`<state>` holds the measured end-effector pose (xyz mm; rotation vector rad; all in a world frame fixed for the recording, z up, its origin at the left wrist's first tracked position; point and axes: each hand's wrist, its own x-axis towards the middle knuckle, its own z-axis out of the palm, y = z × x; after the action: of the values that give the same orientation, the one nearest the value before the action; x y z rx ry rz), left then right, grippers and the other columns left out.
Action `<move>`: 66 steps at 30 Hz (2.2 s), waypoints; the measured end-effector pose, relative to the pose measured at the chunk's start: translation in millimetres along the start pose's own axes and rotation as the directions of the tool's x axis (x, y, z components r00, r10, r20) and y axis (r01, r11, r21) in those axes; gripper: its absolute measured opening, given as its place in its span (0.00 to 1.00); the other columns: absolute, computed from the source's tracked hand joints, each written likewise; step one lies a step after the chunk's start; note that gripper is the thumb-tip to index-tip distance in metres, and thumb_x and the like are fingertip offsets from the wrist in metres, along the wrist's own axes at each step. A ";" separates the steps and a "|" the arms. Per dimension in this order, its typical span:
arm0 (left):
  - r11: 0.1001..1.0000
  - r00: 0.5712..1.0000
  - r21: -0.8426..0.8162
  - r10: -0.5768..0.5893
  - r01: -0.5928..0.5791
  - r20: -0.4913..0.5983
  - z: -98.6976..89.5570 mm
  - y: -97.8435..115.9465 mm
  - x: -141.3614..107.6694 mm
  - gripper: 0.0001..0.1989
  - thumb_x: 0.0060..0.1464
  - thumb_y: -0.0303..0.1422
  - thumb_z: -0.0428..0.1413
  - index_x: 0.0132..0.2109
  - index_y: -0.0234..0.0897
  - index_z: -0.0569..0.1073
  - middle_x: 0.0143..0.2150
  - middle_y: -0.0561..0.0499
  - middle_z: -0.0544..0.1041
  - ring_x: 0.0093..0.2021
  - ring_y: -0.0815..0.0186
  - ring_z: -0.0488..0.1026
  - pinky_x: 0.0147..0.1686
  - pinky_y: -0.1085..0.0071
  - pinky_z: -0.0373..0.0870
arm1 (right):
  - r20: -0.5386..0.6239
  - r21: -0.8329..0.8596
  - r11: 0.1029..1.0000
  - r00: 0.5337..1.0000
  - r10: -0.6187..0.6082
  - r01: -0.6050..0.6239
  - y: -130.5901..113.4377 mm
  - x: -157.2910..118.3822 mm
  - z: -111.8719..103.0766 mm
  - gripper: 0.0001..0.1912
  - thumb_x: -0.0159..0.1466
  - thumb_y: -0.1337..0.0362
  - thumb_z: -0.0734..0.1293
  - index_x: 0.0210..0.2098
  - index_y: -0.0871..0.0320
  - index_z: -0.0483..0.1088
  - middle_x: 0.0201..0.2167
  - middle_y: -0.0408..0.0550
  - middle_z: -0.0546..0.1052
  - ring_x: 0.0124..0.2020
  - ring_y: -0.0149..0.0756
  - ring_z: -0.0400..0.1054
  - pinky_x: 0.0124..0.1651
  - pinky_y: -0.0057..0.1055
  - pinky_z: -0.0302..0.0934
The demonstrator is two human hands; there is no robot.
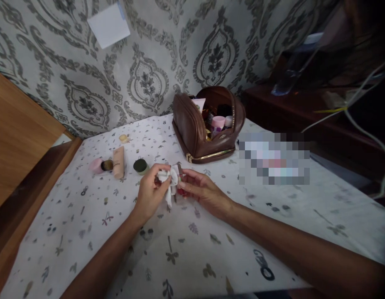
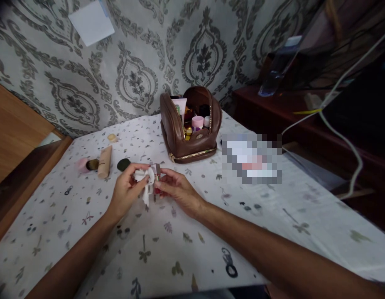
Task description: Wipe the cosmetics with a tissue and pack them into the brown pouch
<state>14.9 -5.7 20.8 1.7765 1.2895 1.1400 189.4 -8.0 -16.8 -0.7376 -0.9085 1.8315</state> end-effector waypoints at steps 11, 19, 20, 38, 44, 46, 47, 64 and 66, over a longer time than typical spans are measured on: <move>0.984 0.978 0.113 0.154 -0.139 -0.144 -5.8 -4.0 3.6 0.08 0.56 0.29 0.60 0.44 0.43 0.77 0.46 0.49 0.74 0.49 0.62 0.73 0.46 0.67 0.71 | 0.051 -0.084 0.996 0.999 0.006 -0.002 3.0 -2.8 2.0 0.22 0.55 0.59 0.77 0.48 0.55 0.74 0.31 0.42 0.76 0.31 0.30 0.71 0.31 0.27 0.63; 0.945 0.959 0.206 0.275 -0.256 -0.073 -8.9 -4.7 3.5 0.11 0.58 0.26 0.58 0.45 0.44 0.79 0.44 0.50 0.76 0.42 0.65 0.73 0.34 0.72 0.69 | 0.078 -0.075 0.996 0.996 -0.039 0.045 5.6 -1.8 3.6 0.18 0.58 0.55 0.76 0.45 0.54 0.77 0.29 0.42 0.74 0.31 0.31 0.68 0.29 0.28 0.61; 0.934 0.952 0.227 0.299 -0.277 -0.068 -9.0 -4.2 3.0 0.11 0.58 0.25 0.57 0.45 0.44 0.79 0.44 0.50 0.75 0.40 0.66 0.73 0.33 0.73 0.68 | 0.086 -0.064 0.997 0.996 -0.037 0.043 5.2 -2.2 4.2 0.17 0.58 0.54 0.75 0.44 0.54 0.78 0.29 0.42 0.73 0.31 0.31 0.68 0.29 0.28 0.62; 0.799 0.817 0.228 0.477 -0.557 0.325 -9.1 17.0 -7.9 0.23 0.56 0.14 0.49 0.50 0.42 0.74 0.48 0.48 0.72 0.42 0.68 0.73 0.37 0.74 0.71 | 0.023 0.111 0.993 0.998 -0.052 0.049 -3.5 4.2 1.8 0.15 0.56 0.56 0.78 0.40 0.53 0.78 0.33 0.41 0.76 0.33 0.28 0.68 0.40 0.28 0.64; 0.860 0.899 0.265 0.428 -0.437 0.093 -14.6 9.2 -1.0 0.14 0.59 0.21 0.56 0.48 0.43 0.76 0.44 0.51 0.73 0.40 0.69 0.72 0.31 0.76 0.67 | 0.168 0.025 0.999 0.985 0.040 -0.045 -4.8 -2.3 3.9 0.15 0.59 0.53 0.75 0.38 0.58 0.76 0.31 0.43 0.75 0.33 0.30 0.70 0.36 0.28 0.62; 0.890 0.925 0.272 0.380 -0.367 0.007 -16.6 7.2 1.0 0.12 0.59 0.23 0.57 0.47 0.43 0.77 0.43 0.52 0.74 0.37 0.70 0.71 0.30 0.76 0.66 | 0.174 0.011 0.997 0.982 0.074 -0.078 -4.5 -4.0 4.8 0.16 0.59 0.53 0.76 0.37 0.59 0.75 0.32 0.44 0.75 0.34 0.30 0.71 0.35 0.27 0.61; 0.901 0.934 0.267 0.358 -0.341 -0.016 -17.4 6.7 1.7 0.12 0.59 0.23 0.57 0.47 0.43 0.77 0.43 0.52 0.74 0.36 0.70 0.71 0.30 0.75 0.67 | 0.175 0.008 0.996 0.981 0.083 -0.086 -4.3 -4.3 5.1 0.16 0.59 0.53 0.76 0.37 0.59 0.74 0.33 0.44 0.75 0.34 0.30 0.71 0.35 0.27 0.61; 0.912 0.887 0.133 0.330 -0.388 0.323 -20.1 16.3 -1.8 0.14 0.61 0.23 0.54 0.49 0.44 0.76 0.45 0.50 0.72 0.34 0.71 0.69 0.28 0.76 0.64 | 0.108 0.003 1.000 0.994 -0.029 0.029 -6.5 0.7 1.0 0.13 0.59 0.54 0.75 0.40 0.54 0.77 0.34 0.42 0.74 0.36 0.29 0.68 0.43 0.31 0.64; 0.924 0.929 0.170 0.306 -0.342 0.206 -21.2 13.9 0.5 0.13 0.61 0.24 0.55 0.49 0.44 0.76 0.45 0.50 0.73 0.34 0.71 0.69 0.29 0.75 0.65 | 0.132 0.023 1.000 0.991 0.011 -0.014 -5.4 -0.6 0.4 0.19 0.58 0.55 0.76 0.46 0.53 0.76 0.33 0.41 0.74 0.35 0.30 0.71 0.38 0.30 0.65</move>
<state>0.9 -9.1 41.7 2.2546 1.0607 1.0218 191.8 -7.1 -12.0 -0.6143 -0.9667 1.9171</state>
